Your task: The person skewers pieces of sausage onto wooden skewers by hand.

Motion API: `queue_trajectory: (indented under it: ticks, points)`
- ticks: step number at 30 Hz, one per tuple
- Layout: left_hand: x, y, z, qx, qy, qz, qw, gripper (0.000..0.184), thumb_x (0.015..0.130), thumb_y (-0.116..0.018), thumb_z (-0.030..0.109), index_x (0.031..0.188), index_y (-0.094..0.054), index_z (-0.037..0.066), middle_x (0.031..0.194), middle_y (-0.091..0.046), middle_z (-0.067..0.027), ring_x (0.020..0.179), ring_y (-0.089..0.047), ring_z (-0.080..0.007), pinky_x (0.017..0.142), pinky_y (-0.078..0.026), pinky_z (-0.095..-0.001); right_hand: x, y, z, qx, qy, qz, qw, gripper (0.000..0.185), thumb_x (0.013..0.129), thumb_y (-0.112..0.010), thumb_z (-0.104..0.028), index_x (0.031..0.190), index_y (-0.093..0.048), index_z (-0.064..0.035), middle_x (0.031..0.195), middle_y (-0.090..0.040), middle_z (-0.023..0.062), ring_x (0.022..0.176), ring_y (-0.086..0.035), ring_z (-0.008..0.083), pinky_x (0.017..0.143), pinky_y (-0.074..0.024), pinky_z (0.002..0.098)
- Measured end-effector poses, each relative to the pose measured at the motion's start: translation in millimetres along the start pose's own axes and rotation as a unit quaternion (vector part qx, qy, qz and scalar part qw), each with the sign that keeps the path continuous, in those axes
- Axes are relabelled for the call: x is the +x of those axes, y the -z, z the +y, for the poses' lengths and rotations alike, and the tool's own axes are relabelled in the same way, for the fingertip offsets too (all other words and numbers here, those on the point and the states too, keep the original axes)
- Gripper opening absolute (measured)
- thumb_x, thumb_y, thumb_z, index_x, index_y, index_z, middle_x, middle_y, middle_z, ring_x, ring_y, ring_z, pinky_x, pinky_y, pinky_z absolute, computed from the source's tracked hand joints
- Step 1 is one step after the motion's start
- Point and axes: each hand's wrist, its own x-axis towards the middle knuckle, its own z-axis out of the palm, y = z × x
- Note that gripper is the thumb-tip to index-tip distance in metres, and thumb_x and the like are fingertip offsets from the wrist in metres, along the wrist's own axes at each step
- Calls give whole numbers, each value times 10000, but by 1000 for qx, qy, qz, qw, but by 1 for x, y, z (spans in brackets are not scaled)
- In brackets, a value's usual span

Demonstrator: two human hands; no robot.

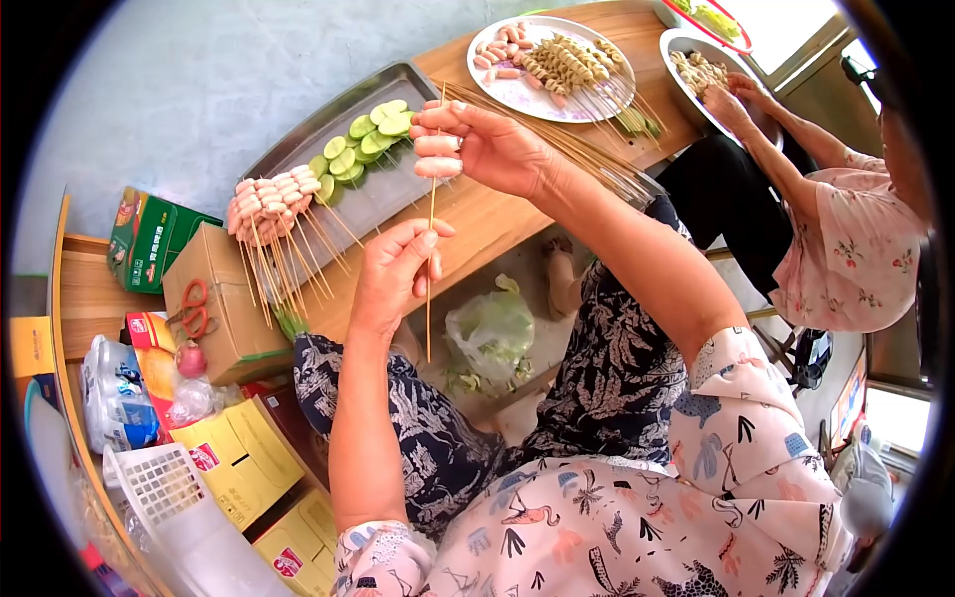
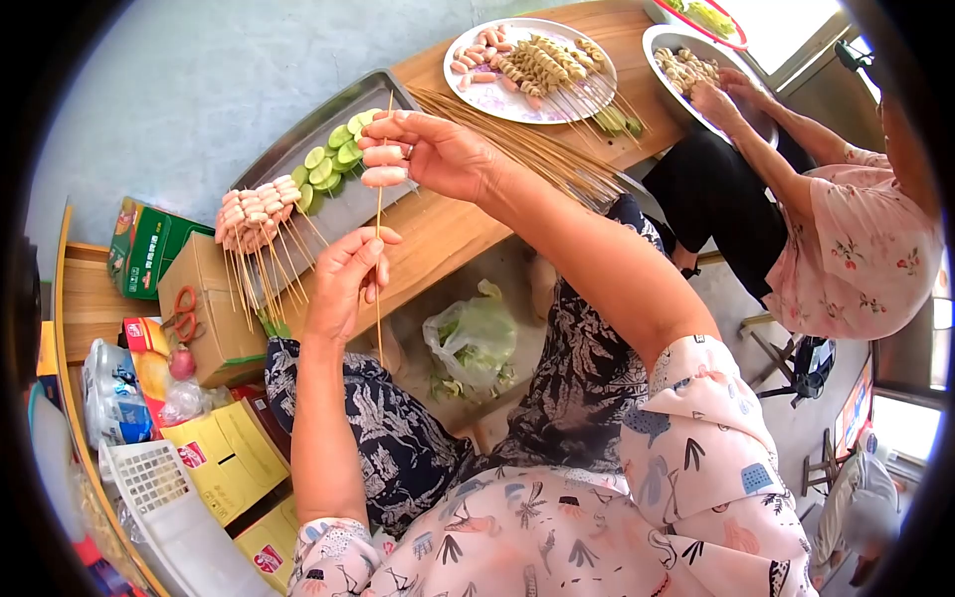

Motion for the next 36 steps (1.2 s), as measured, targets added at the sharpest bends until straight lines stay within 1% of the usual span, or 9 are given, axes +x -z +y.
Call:
queue_trajectory:
  ticks: [2, 4, 17, 20, 24, 25, 27, 29, 36]
  points:
    - [-1, 0, -1, -4, 0, -2, 1000, 222, 957, -530, 195, 1028, -652, 24, 638, -559, 12, 467, -417, -11, 441, -317, -146, -1, -2, 2, -3, 12, 20, 1000, 371, 904, -600, -218, 1147, -523, 51, 1071, -598, 169, 905, -589, 233, 883, -519, 510]
    - [-1, 0, -2, -9, -1, -5, 1000, 222, 957, -530, 197, 1028, -652, 25, 638, -558, 12, 468, -417, -10, 442, -317, -145, -2, 0, 2, -16, 5, -9, 1000, 446, 931, -565, -272, 1203, -529, 79, 1186, -588, 168, 1060, -566, 248, 980, -454, 450]
    - [-1, 0, 5, -6, 0, 3, 1000, 230, 966, -523, 208, 1047, -636, 25, 644, -542, 18, 493, -423, -14, 449, -318, -142, -1, 2, 5, -5, 23, -11, 1000, 351, 951, -537, -256, 1182, -526, 9, 1210, -588, 145, 1135, -557, 260, 953, -468, 412]
    - [-1, -1, 7, 4, 0, 13, 1000, 235, 968, -522, 219, 1060, -624, 28, 648, -528, 20, 509, -422, -16, 458, -320, -140, 2, 34, -3, -140, -51, 138, 979, 320, 975, -474, -268, 1169, -557, -28, 1147, -613, 96, 1028, -609, 226, 873, -492, 372]
    - [-3, 3, 6, 7, -7, 32, 999, 217, 967, -516, 193, 1028, -643, 28, 637, -544, 14, 487, -423, -15, 459, -323, -151, 3, 114, -33, -517, 7, 304, 800, 253, 883, -608, -209, 1033, -650, -10, 897, -653, 62, 792, -646, 128, 597, -536, 286]
    - [-3, 3, 6, 10, -2, 36, 999, 218, 968, -514, 193, 1027, -644, 28, 637, -543, 13, 488, -423, -16, 460, -324, -152, 3, 129, -45, -549, 9, 355, 757, 257, 854, -611, -200, 1052, -668, -47, 935, -682, 96, 807, -662, 155, 669, -544, 317]
    - [-2, 2, 7, 9, -1, 40, 999, 217, 968, -511, 191, 1021, -646, 29, 637, -542, 13, 491, -425, -17, 463, -326, -153, 0, 164, -70, -747, 92, 345, 560, 250, 828, -588, -137, 1053, -664, -57, 879, -682, 148, 844, -657, 251, 690, -511, 375]
    - [-1, 3, 7, 20, 9, 39, 999, 231, 969, -518, 212, 1053, -625, 25, 640, -524, 13, 512, -428, -19, 454, -324, -145, -2, 186, -86, -773, 26, 373, 512, 282, 835, -560, -163, 1094, -652, -98, 1041, -666, 173, 971, -639, 315, 810, -486, 436]
    - [1, -1, 10, 39, 29, 52, 997, 238, 966, -525, 215, 1047, -627, 16, 637, -530, 13, 516, -432, -16, 457, -329, -144, -6, 184, -99, -864, -150, 364, 313, 305, 899, -504, -200, 1186, -607, -183, 1114, -636, 156, 1089, -596, 318, 883, -464, 467]
